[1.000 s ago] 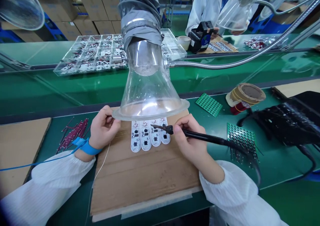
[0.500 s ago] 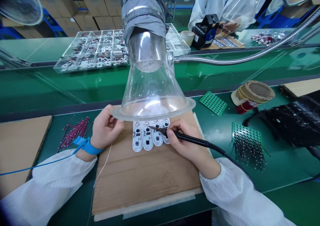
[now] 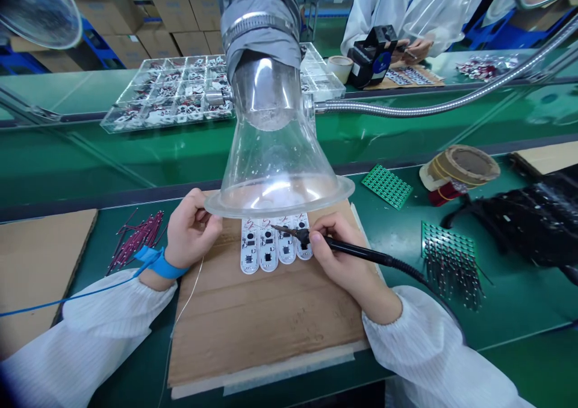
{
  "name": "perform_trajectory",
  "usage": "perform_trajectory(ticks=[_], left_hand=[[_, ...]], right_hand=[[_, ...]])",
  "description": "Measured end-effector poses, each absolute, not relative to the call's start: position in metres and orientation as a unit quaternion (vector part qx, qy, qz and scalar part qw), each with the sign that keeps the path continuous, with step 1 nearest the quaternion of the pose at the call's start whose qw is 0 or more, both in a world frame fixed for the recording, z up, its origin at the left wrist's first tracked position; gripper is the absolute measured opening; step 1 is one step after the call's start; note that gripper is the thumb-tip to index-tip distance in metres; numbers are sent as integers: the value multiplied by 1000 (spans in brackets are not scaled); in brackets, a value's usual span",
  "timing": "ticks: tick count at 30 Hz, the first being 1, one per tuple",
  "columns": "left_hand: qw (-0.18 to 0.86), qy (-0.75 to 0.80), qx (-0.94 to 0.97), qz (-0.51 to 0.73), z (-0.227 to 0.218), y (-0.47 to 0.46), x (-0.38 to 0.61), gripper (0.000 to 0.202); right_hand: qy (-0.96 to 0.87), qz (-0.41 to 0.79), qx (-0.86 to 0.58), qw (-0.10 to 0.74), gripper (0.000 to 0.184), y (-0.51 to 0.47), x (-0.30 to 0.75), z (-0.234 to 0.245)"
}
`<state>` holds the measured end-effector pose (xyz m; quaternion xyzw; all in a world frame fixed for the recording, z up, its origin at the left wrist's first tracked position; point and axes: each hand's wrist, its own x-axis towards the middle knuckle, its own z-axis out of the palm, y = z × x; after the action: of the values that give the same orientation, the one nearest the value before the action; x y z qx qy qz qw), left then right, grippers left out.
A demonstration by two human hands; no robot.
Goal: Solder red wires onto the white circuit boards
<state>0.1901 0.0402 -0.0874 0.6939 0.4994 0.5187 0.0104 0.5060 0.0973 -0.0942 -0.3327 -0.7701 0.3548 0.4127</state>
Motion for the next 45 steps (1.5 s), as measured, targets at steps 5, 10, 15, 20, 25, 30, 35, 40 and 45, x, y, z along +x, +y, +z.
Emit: perform_trajectory(ticks=[5, 10, 15, 20, 25, 30, 35, 40, 45], left_hand=[[16, 505, 689, 519, -90, 41, 190, 16], [4, 499, 696, 517, -89, 41, 190, 19], [-2, 498, 711, 497, -88, 41, 190, 19], [-4, 495, 713, 497, -90, 41, 190, 18], [11, 505, 692, 515, -90, 41, 190, 19], [11, 505, 686, 524, -88, 42, 191, 19], [33, 522, 665, 533, -84, 42, 191, 16], [87, 552, 651, 514, -81, 31, 176, 14], [98, 545, 644, 528, -88, 23, 166, 15]], right_hand=[[-782, 358, -332, 387, 5, 96, 502, -92], [-806, 341, -316, 367, 6, 96, 496, -85], [-815, 328, -323, 352, 7, 96, 494, -82], [-819, 324, -323, 347, 6, 96, 496, -83], [-824, 316, -320, 345, 5, 97, 496, -83], [-853, 277, -279, 343, 4, 95, 490, -71], [-865, 266, -270, 329, 6, 93, 491, -65], [-811, 291, -318, 394, 5, 90, 502, -69], [-761, 341, -367, 413, 17, 78, 486, -58]])
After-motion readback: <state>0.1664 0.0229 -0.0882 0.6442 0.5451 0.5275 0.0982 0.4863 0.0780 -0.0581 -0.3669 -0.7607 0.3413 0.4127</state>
